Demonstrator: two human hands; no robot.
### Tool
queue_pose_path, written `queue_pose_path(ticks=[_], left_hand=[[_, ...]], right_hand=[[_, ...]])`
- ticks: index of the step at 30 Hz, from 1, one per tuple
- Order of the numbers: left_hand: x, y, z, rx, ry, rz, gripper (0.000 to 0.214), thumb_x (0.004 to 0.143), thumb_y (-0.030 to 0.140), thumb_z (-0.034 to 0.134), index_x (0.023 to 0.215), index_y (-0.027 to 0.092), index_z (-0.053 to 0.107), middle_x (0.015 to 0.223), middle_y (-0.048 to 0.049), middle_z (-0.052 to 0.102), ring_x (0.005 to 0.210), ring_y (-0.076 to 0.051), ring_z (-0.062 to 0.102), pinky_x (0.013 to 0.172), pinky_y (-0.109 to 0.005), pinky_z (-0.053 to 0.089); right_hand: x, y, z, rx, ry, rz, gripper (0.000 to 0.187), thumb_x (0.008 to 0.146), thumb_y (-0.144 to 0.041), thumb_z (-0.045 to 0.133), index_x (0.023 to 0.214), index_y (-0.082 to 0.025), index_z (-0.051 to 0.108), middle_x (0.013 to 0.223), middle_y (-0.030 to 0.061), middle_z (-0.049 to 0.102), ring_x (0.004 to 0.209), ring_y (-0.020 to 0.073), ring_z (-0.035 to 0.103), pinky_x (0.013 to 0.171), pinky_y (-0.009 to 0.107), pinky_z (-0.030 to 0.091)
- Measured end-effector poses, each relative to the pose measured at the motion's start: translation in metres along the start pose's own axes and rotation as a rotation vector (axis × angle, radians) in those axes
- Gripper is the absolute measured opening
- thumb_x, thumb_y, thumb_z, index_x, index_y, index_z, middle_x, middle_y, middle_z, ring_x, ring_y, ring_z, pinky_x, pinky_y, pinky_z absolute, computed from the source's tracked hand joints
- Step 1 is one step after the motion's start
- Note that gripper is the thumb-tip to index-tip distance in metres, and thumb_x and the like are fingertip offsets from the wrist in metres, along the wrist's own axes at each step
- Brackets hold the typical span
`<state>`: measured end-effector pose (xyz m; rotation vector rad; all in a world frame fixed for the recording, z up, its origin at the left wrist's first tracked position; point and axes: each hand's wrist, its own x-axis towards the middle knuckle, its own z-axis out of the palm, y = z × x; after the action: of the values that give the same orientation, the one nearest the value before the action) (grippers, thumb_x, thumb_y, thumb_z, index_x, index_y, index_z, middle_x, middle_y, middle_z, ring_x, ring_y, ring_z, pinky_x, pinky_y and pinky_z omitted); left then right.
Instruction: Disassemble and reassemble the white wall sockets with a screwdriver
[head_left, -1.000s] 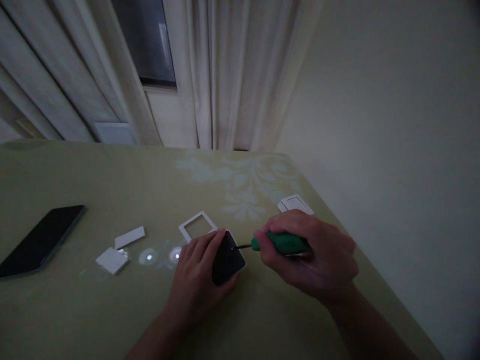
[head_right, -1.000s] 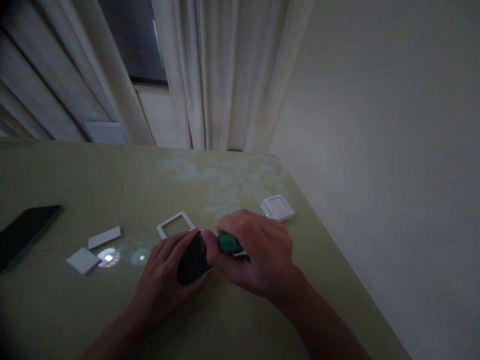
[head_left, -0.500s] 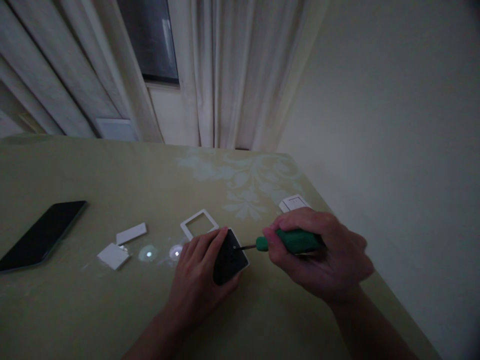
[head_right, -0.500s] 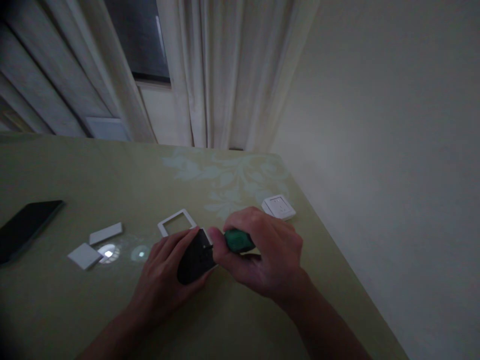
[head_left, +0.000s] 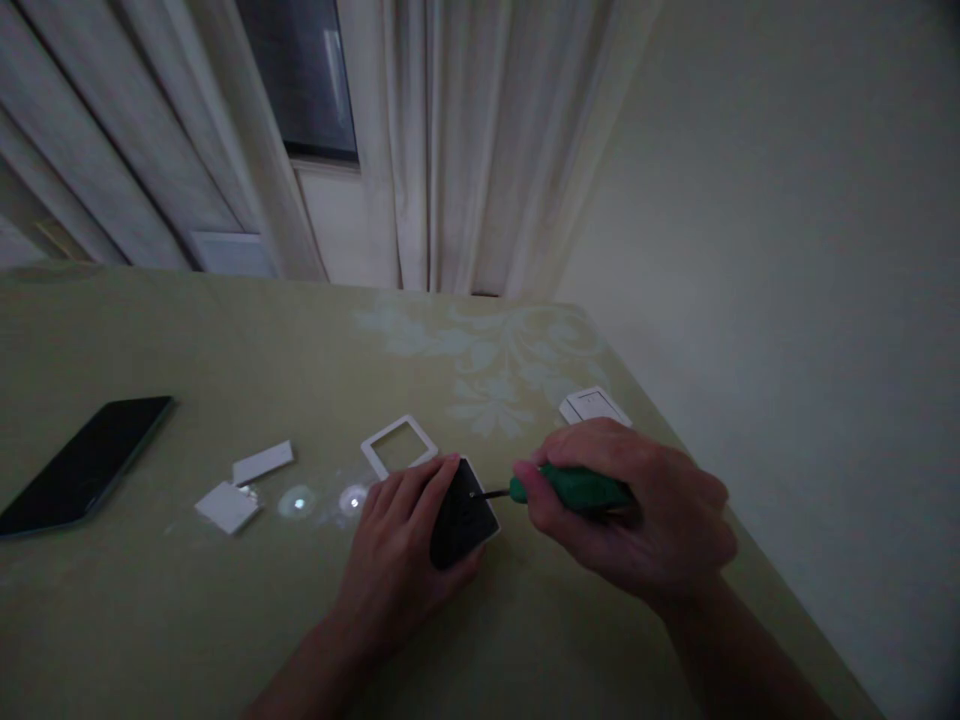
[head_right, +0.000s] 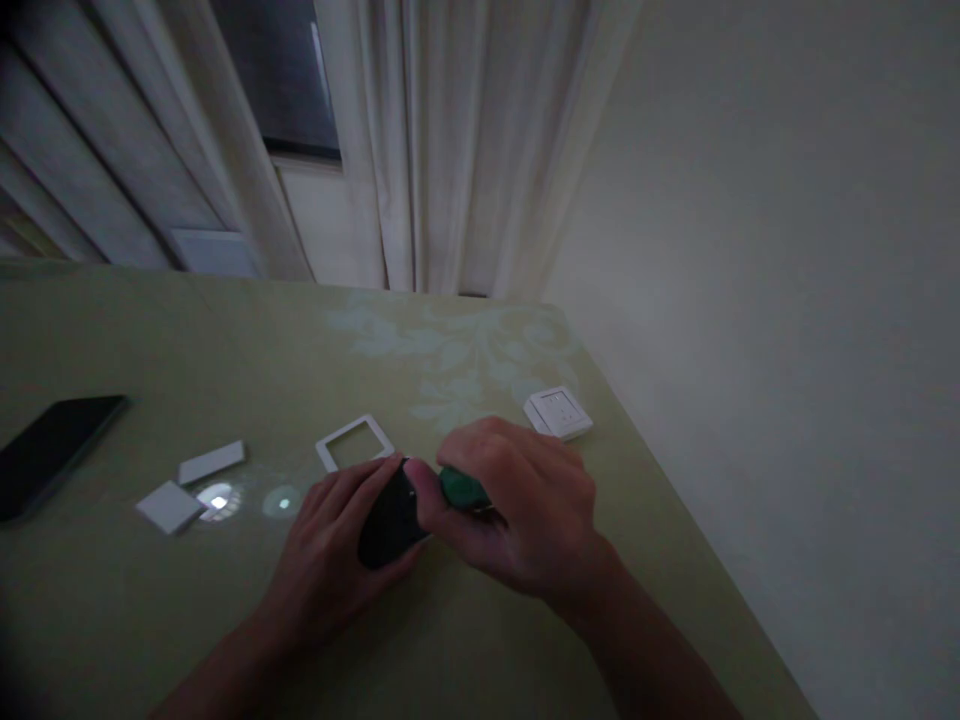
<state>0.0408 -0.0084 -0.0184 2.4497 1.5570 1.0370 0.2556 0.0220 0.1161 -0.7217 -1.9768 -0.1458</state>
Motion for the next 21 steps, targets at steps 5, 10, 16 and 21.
queue_pose_path(ticks=[5, 10, 16, 21], left_hand=[[-0.0004, -0.0001, 0.0012, 0.004, -0.001, -0.010, 0.082, 0.082, 0.030, 0.082, 0.156, 0.023, 0.047, 0.142, -0.0156, 0.070, 0.123, -0.038, 0.067, 0.103, -0.054, 0.055], [-0.0001, 0.0019, -0.0001, -0.008, -0.022, -0.023, 0.083, 0.082, 0.028, 0.082, 0.157, 0.022, 0.046, 0.144, -0.0157, 0.069, 0.125, -0.038, 0.066, 0.105, -0.055, 0.055], [0.0002, 0.0021, 0.0003, -0.014, -0.016, -0.025, 0.084, 0.081, 0.029, 0.082, 0.157, 0.023, 0.047, 0.144, -0.0155, 0.070, 0.125, -0.038, 0.067, 0.104, -0.055, 0.055], [0.0007, 0.0025, -0.0002, -0.020, -0.013, -0.029, 0.084, 0.080, 0.028, 0.083, 0.156, 0.023, 0.048, 0.143, -0.0155, 0.070, 0.124, -0.039, 0.067, 0.103, -0.055, 0.056]], right_hand=[[0.0006, -0.0021, -0.0003, -0.011, 0.043, 0.047, 0.024, 0.088, -0.016, 0.082, 0.100, -0.027, 0.065, 0.075, -0.0038, 0.076, 0.061, 0.0169, 0.074, 0.055, 0.027, 0.063], [0.0013, -0.0018, -0.0008, -0.030, 0.042, 0.050, 0.024, 0.087, -0.016, 0.083, 0.099, -0.028, 0.066, 0.074, -0.0039, 0.076, 0.059, 0.0174, 0.074, 0.054, 0.028, 0.063], [0.0007, -0.0007, 0.0001, -0.018, 0.044, 0.052, 0.024, 0.087, -0.015, 0.083, 0.099, -0.027, 0.066, 0.075, -0.0036, 0.076, 0.061, 0.0179, 0.075, 0.055, 0.028, 0.063], [0.0012, 0.0000, -0.0003, -0.015, 0.037, 0.050, 0.024, 0.087, -0.015, 0.083, 0.099, -0.027, 0.065, 0.074, -0.0039, 0.075, 0.059, 0.0173, 0.074, 0.053, 0.028, 0.061]])
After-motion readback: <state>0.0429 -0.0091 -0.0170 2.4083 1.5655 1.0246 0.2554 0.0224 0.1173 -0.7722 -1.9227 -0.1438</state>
